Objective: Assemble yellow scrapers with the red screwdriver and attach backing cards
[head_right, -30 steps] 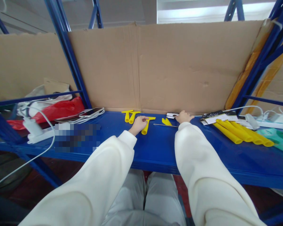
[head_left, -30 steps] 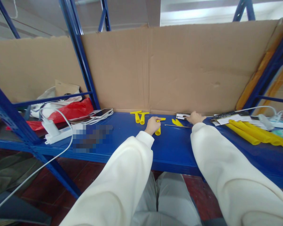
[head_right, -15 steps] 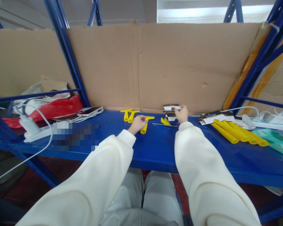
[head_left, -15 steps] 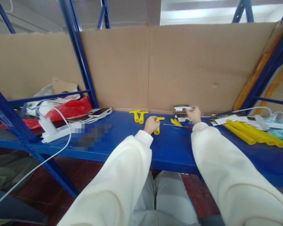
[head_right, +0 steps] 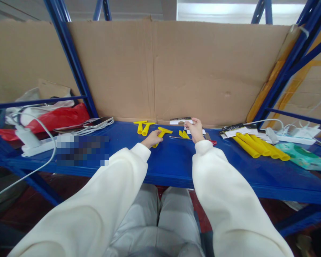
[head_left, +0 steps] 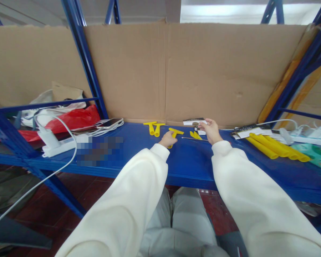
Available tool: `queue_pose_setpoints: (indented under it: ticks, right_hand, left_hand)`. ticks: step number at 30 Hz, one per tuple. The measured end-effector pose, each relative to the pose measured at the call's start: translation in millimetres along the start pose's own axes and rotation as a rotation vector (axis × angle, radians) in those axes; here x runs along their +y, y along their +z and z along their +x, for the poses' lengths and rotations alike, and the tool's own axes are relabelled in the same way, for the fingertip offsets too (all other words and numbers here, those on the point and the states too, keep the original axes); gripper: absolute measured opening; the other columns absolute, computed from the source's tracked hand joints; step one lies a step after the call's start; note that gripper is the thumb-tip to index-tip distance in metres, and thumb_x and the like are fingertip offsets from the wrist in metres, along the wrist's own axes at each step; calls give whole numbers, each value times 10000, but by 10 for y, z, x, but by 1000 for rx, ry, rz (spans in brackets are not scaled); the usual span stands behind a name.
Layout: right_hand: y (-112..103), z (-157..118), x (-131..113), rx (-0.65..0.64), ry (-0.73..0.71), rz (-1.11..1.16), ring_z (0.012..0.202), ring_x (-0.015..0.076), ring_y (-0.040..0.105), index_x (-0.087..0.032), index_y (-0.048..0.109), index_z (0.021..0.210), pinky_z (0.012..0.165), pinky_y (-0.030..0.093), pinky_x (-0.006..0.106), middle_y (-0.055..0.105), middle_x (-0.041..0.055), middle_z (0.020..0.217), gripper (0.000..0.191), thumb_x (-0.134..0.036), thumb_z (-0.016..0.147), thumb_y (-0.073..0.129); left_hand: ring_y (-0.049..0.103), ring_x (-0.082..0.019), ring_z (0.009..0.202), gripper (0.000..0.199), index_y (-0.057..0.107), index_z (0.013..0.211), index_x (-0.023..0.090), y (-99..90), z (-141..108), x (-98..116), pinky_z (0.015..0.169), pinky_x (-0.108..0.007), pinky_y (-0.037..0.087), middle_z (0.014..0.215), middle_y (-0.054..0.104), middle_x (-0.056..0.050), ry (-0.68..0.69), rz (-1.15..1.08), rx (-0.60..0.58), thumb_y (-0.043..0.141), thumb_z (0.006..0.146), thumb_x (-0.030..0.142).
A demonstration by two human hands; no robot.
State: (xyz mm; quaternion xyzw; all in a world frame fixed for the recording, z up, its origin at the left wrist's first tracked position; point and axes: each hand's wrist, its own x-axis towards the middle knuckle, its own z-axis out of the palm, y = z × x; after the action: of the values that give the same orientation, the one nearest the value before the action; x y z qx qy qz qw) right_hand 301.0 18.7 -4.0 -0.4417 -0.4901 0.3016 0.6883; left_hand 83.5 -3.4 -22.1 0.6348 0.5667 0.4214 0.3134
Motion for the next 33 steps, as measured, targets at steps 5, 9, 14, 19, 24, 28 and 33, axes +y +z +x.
queue_pose_setpoints:
  ticks: [5, 9, 14, 19, 24, 28, 33]
  right_hand:
    - [46, -143, -66, -174, 23, 33, 865, 157, 715, -234, 532, 929, 736, 588, 277, 712, 12, 912, 259, -182, 747, 709]
    - [70, -210, -116, -280, 34, 27, 930, 178, 709, -226, 577, 876, 781, 590, 315, 742, 32, 934, 223, -156, 732, 732]
    - [93, -272, -161, -278, 66, 56, 936, 151, 707, -235, 574, 860, 856, 575, 325, 753, 0, 924, 228, -84, 741, 696]
    - [85, -292, -189, -280, 46, 84, 914, 136, 706, -230, 570, 839, 887, 564, 329, 755, -12, 906, 199, -105, 755, 699]
    - [84, -304, -190, -305, 59, 62, 894, 154, 712, -225, 570, 817, 841, 578, 332, 746, -5, 835, 203, -166, 741, 748]
    - [97, -318, -203, -323, 64, 69, 871, 166, 716, -219, 568, 800, 807, 585, 333, 743, 11, 827, 222, -197, 730, 778]
    - [116, -344, -233, -376, 99, 78, 798, 141, 715, -213, 594, 808, 832, 581, 332, 738, 5, 801, 156, -173, 768, 740]
  left_hand:
    - [670, -241, 1033, 748, 578, 1305, 76, 4, -47, 80, 782, -253, 503, 1241, 659, -205, -93, -145, 29, 674, 576, -60]
    - [682, -216, 949, 800, 566, 1323, 102, -33, -97, 167, 728, -241, 514, 1176, 685, -173, -156, -322, 74, 661, 553, -92]
    - [696, -188, 835, 758, 564, 1332, 127, -97, -76, 241, 759, -276, 533, 945, 722, -79, -150, -662, 73, 640, 605, -74]
    - [696, -187, 853, 759, 539, 1378, 157, -106, -29, 221, 778, -267, 530, 852, 718, -53, -188, -697, 106, 615, 650, -43]
    - [685, -174, 891, 792, 570, 1377, 212, -91, -10, 170, 768, -241, 528, 1032, 726, -50, -119, -590, 116, 590, 621, -22]
    - [671, -181, 934, 794, 598, 1361, 239, -88, 9, 144, 790, -258, 531, 1182, 700, -42, -55, -520, 145, 576, 604, -1]
    - [679, -223, 964, 710, 662, 1282, 201, -112, 24, 128, 836, -310, 540, 1084, 730, -24, -45, -514, 154, 551, 603, 25]
